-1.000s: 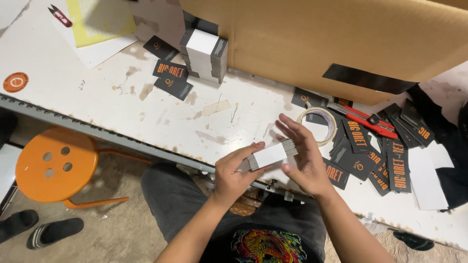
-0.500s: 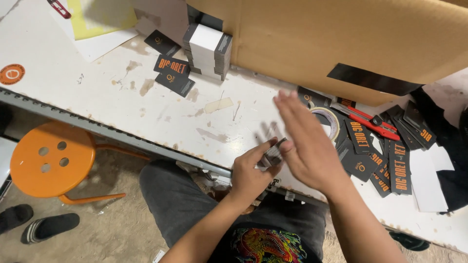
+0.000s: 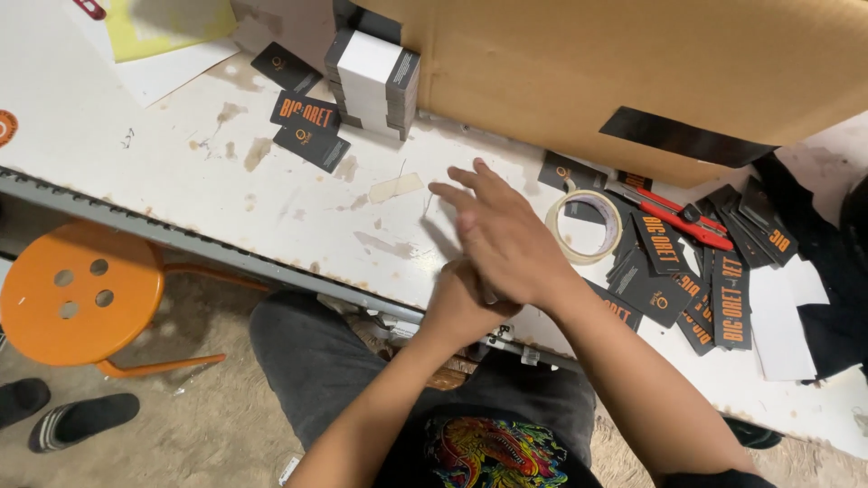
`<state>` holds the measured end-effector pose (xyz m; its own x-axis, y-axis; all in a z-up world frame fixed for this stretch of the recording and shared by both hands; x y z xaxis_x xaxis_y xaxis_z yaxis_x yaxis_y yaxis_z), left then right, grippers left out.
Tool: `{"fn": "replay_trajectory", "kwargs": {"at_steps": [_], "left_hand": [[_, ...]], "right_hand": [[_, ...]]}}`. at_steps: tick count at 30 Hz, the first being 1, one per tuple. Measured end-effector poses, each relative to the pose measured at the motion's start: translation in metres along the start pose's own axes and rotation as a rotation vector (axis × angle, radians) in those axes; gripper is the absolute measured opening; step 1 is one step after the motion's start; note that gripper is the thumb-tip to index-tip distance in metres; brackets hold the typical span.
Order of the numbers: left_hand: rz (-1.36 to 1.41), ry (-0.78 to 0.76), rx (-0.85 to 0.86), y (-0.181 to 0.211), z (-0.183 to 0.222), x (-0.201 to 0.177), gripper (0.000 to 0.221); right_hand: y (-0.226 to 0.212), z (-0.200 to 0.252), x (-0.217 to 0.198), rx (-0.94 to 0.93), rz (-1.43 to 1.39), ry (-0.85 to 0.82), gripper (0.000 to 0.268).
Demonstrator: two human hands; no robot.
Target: Bundling small printed cards into stacks using adhesive tape.
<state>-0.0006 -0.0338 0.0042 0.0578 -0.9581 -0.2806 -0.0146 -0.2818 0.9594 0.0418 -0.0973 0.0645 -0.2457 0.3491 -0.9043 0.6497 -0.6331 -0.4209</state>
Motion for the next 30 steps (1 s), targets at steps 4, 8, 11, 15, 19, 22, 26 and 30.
{"fn": "replay_trajectory", "kwargs": {"at_steps": [4, 8, 11, 15, 19, 22, 26, 30], "left_hand": [[0.055, -0.212, -0.129, -0.001, -0.004, 0.007, 0.043], [0.027, -0.251, -0.16, -0.016, -0.004, 0.014, 0.03], [0.246, -0.175, 0.088, 0.005, -0.003, -0.005, 0.048], [0.322, -0.134, 0.067, -0.012, -0.001, -0.011, 0.075], [0.29, -0.045, 0.081, -0.005, 0.002, -0.016, 0.102], [0.43, 0.02, 0.015, -0.001, 0.004, -0.02, 0.094], [0.479, 0.137, -0.078, 0.008, 0.009, -0.017, 0.04], [0.36, 0.241, -0.156, -0.001, 0.005, -0.01, 0.031]], "right_hand": [[0.011, 0.012, -0.019, -0.081, -0.515, 0.436, 0.069], [-0.004, 0.018, -0.019, -0.023, -0.39, 0.388, 0.062], [0.024, 0.031, 0.0, -0.067, -0.682, 0.463, 0.07], [0.031, 0.048, 0.016, -0.275, -1.025, 0.438, 0.104], [0.029, 0.055, 0.013, -0.1, -0.62, 0.39, 0.051], [0.02, 0.056, 0.007, -0.148, -0.245, 0.354, 0.031], [0.015, 0.055, 0.012, -0.165, -0.162, 0.385, 0.054], [0.01, 0.051, -0.001, -0.052, -0.29, 0.485, 0.066]]}}
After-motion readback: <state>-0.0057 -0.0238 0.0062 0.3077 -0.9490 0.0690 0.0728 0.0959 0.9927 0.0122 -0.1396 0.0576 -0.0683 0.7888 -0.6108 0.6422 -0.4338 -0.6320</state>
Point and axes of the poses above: each hand's wrist, its own z-axis away from the middle knuckle, its own x-axis out of the palm, y = z × x, the point moved 4 cm from there along -z, towards the middle knuckle, and after that the axes turned 11 degrees about -x, right-handed, at the moved point
